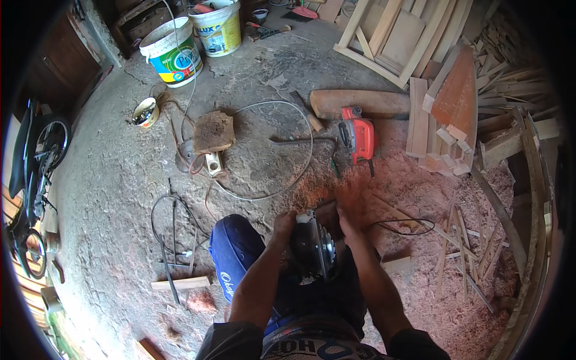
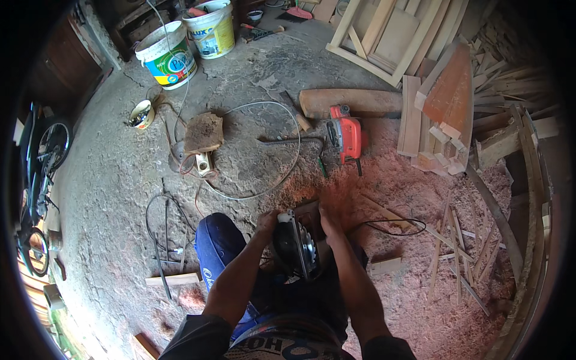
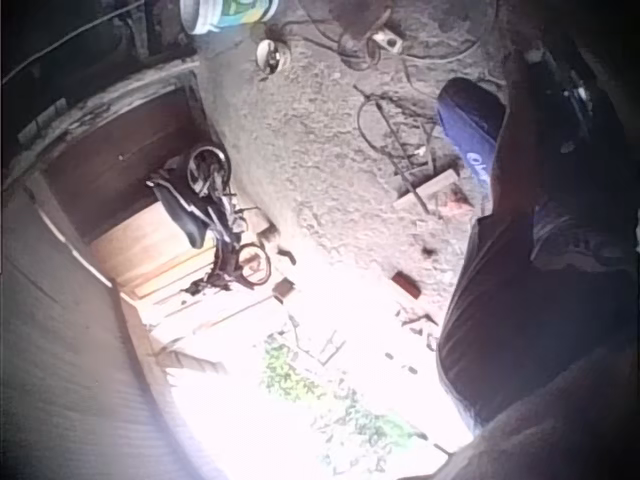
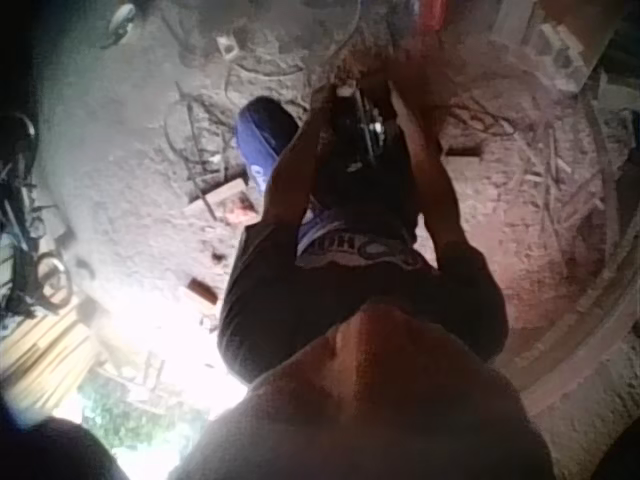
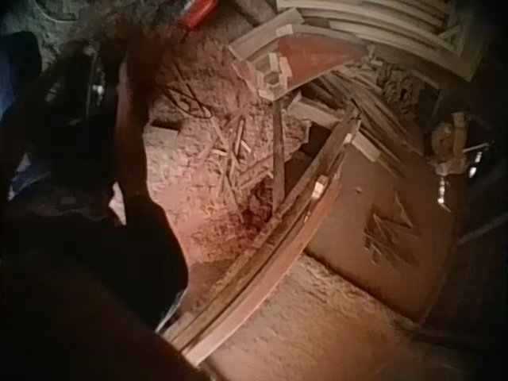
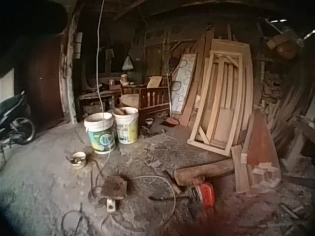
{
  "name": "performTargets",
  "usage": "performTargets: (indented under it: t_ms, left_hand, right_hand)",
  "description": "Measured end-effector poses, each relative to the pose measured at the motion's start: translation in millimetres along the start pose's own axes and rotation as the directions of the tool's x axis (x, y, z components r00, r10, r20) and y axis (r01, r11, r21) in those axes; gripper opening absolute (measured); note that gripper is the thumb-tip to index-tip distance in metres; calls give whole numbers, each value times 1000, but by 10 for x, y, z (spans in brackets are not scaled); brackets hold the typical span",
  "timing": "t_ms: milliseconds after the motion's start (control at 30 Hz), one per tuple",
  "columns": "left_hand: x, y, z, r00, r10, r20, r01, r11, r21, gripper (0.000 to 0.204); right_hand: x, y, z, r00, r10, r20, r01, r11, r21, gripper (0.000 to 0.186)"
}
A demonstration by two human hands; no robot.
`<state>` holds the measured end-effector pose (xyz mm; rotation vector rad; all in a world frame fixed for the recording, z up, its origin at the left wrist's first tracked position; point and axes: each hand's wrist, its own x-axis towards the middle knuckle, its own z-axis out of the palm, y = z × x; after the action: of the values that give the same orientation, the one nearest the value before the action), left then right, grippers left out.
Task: The person kneels and adjusts a circular saw, then stands and cuts a long wooden plank on a workbench. The person handles the saw and the plank, producing sawdust and cut pieces.
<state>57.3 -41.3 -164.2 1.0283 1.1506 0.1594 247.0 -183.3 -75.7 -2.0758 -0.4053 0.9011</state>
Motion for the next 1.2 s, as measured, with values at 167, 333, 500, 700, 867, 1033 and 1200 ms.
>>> performTargets:
  t_ms: [167,333,500,700,867,1033,1200]
  left_hand:
    - [-62,888,87,802,313,509,-472,854,219,41]
    - [56,1299,191,561,171,810,-498,851,165,44]
    - [183,1588,93,454,104,885,-828,417,375,36]
    - [144,1507,270,347,247,905,-915,301,269,26]
    - [84,1574,246,375,198,906,-915,235,328,24]
    - [23,1655,275,424,139,895,-865,355,355,26]
    - [71,1614,270,461,87,883,-817,431,384,26]
  right_hand:
    - [-379,-180,-19,980,186,77,-201,883,425,62]
    - [-252,-35,-22,997,78,21,-81,963,257,61]
    - [-180,8,25,999,10,45,-19,979,204,47]
    - [32,622,163,830,-535,-158,508,842,-183,41]
    - [-115,320,124,974,-220,-46,224,971,84,44]
    - [-26,340,65,987,-155,51,151,985,86,43]
    - [6,491,101,975,-214,60,210,975,67,41]
